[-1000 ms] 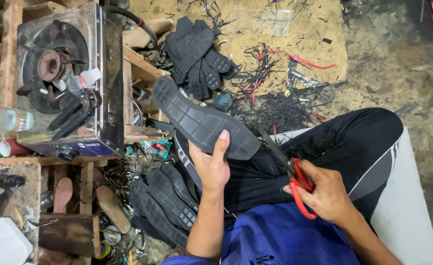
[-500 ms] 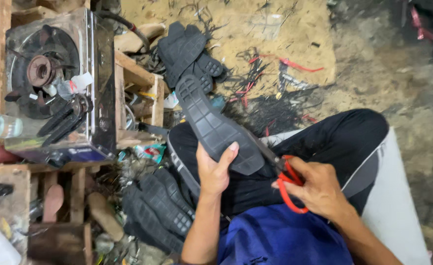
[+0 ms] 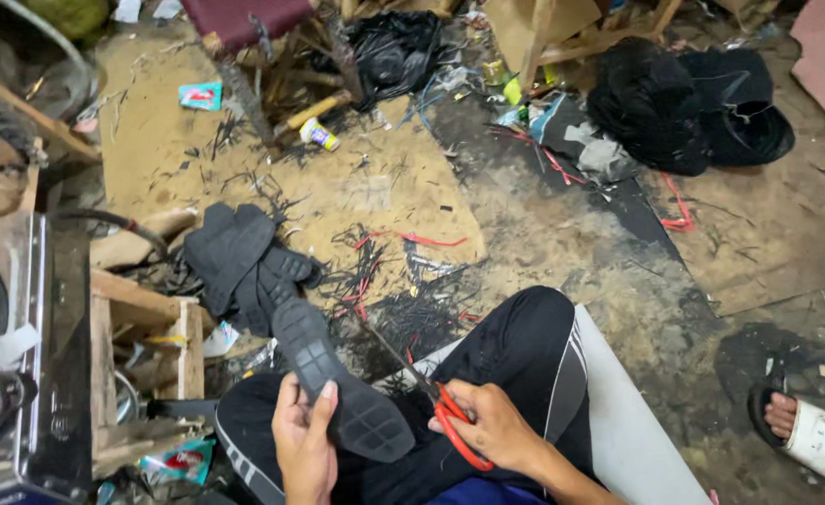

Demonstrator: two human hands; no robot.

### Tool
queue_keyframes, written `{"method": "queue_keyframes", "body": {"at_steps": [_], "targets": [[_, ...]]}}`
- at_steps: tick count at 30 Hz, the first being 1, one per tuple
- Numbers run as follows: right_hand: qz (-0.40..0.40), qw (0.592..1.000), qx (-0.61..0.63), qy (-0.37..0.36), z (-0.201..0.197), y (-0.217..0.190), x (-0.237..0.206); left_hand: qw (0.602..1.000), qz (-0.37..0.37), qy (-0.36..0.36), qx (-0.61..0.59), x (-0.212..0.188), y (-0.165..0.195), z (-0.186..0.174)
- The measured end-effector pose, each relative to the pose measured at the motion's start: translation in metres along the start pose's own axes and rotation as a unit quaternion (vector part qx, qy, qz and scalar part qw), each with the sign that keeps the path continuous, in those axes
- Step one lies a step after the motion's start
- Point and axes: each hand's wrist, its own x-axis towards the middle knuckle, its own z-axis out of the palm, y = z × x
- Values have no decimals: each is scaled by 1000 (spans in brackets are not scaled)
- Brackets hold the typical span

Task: The person sits on the floor and uses red-handled shears to trim excess rubber from the edges of black shoe soles, rotating each sole to cut around its perimeter, then sets the trimmed sole aside and picks up the next one.

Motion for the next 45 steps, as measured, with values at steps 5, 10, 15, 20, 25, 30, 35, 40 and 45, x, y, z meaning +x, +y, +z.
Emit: {"method": "queue_keyframes", "body": {"at_steps": [5,10,15,20,25,30,35,40,45], "targets": [[-39,998,-33,29,-1,7,-1,999,7,29,-24,2,-4,20],[18,993,-108,45,-4,6,-14,998,26,55,12,-3,4,43],[-85,968,-204,118,-3,-9,-15,998,46,36,28,-6,14,53],[-148,945,-270,116,-2,-16,-11,998,32,40,26,-9,18,57],[-53,961,-246,111,1,-9,-4,998,22,41,32,-8,8,48],[33,982,-171,69,-7,4,15,991,-41,120,43,-32,15,-15],[67,990,-121,30,-9,29,29,907,-98,313,265,-123,60,-108],[50,994,-93,18,-9,58,45,709,36,429,558,-166,72,-132],[8,994,-64,84,-25,91,58,753,133,320,560,-78,20,-96]]}}
